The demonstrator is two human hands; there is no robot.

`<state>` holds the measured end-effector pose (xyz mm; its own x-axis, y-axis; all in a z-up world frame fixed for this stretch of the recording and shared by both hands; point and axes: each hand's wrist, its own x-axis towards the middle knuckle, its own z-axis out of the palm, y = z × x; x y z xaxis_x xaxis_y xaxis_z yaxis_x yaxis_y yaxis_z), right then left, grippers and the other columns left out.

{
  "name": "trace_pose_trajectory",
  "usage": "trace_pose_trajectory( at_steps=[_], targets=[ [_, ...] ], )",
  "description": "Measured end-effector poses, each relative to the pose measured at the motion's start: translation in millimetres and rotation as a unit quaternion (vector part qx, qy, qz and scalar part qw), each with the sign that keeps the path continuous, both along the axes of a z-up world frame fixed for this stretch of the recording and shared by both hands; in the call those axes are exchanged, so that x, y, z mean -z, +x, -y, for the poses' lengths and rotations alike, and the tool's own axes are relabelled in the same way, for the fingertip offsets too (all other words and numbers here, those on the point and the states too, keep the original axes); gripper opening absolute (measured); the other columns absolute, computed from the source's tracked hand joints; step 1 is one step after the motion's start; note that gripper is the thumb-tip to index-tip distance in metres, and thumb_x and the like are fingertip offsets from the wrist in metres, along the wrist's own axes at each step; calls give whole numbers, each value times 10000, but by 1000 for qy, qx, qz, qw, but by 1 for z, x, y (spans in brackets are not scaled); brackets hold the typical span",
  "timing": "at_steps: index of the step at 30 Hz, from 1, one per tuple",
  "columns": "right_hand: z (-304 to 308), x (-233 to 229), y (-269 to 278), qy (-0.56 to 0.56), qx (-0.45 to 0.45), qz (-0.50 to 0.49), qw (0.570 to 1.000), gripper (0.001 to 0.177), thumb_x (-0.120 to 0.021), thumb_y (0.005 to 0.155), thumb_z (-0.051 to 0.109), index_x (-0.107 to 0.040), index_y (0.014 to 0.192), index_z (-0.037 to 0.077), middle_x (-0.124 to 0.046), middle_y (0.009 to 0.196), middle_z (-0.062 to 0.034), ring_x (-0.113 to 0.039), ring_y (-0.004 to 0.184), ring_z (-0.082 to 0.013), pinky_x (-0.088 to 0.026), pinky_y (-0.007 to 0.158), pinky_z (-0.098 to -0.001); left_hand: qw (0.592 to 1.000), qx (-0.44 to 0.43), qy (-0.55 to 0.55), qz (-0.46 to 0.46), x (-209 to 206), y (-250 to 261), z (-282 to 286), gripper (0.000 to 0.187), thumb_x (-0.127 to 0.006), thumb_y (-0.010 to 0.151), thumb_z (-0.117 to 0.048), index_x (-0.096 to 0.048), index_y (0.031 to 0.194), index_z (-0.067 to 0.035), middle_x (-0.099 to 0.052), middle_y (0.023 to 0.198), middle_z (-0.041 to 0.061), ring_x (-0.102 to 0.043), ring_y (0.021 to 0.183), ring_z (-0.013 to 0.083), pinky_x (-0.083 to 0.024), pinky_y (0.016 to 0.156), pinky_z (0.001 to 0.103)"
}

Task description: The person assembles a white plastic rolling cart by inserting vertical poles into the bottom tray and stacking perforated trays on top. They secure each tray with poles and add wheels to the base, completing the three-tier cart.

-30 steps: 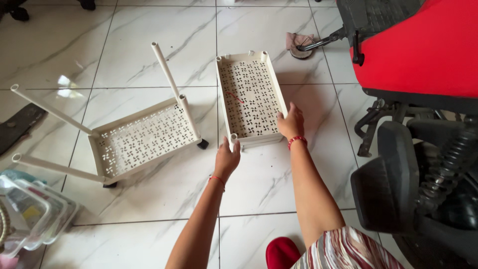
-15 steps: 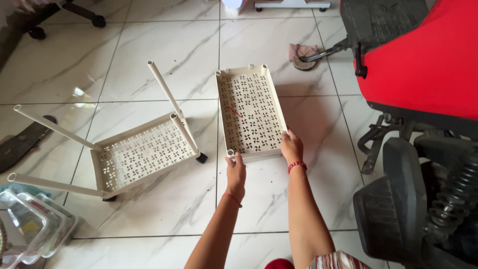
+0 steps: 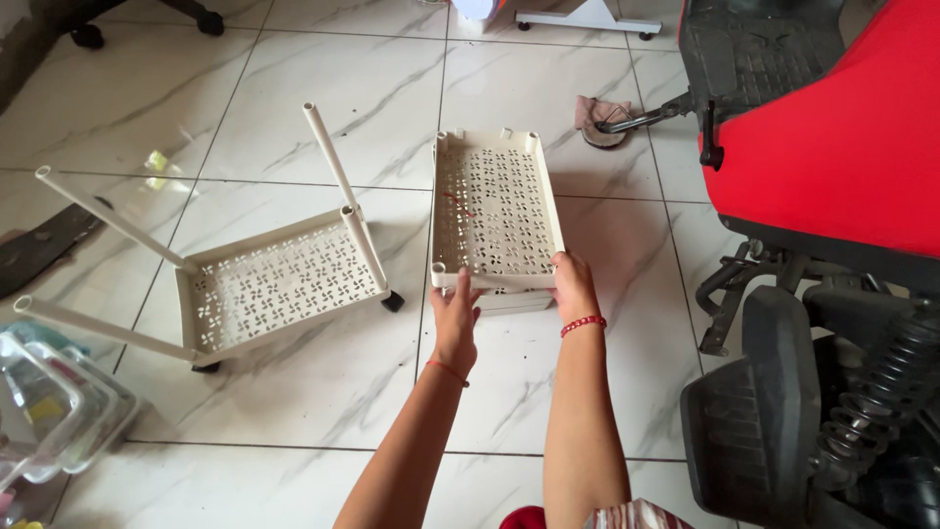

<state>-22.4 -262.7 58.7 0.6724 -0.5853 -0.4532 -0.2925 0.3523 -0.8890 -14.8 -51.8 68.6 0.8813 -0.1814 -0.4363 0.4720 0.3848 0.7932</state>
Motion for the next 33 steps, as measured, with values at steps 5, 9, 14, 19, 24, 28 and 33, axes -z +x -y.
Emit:
trace_pose_trajectory(
  at_steps=[5,9,14,19,24,28,33],
  targets=[
    [-6,2,4,87,57,60,993,240,-558,857,105,-613,1058,-16,-622,1054,-136,-626,949,-257,-562,748,-417,998,28,-62,-12,-19,0,15,720,-689,910,-417,-344,1495,-178,-482,1477,55,-466,1346,275,-341,1113,469],
    [-26,-6,3,88,93,6,992,243,-571,871,151,-630,1065,17,-634,1049,-132,-645,949,-260,-560,708,-390,995,10,-100,-29,-30,-1,35,667,-706,900,-309,-339,1443,-183,-508,1424,54,-476,1287,233,-372,1091,478],
    [-55,-19,-4,178,123,108,970,282,-586,877,144,-579,1130,19,-598,1111,-130,-639,999,-285,-572,815,-440,988,-13,-155,-10,-41,2,39,583,-661,937,-176,-325,1413,-155,-536,1368,95,-565,1222,225,-490,1033,414],
    [-65,-43,-19,190,100,116,970,311,-603,919,245,-593,1196,104,-614,1140,-46,-612,1045,-204,-523,892,-417,984,37,-176,3,-63,7,23,552,-632,936,-134,-344,1408,-153,-545,1367,117,-586,1239,256,-525,1024,419],
    [-60,-60,-20,213,59,200,955,405,-600,941,407,-640,1244,142,-702,1157,-6,-663,1026,-161,-556,863,-351,984,76,-158,20,-86,7,3,545,-630,926,-157,-400,1420,-149,-592,1356,101,-620,1207,257,-515,996,421],
    [-51,-69,-15,181,66,213,958,456,-598,987,475,-646,1280,130,-691,1133,-11,-641,989,-152,-525,811,-342,987,107,-117,26,-105,8,-13,531,-640,938,-209,-416,1411,-121,-634,1321,85,-641,1197,229,-515,1004,401],
    [-52,-83,-18,196,67,234,950,477,-555,983,512,-646,1285,155,-715,1156,7,-652,1005,-134,-522,831,-323,986,139,-87,37,-125,7,-24,472,-632,950,-230,-440,1361,-99,-643,1295,93,-643,1174,233,-515,986,399]
  ],
)
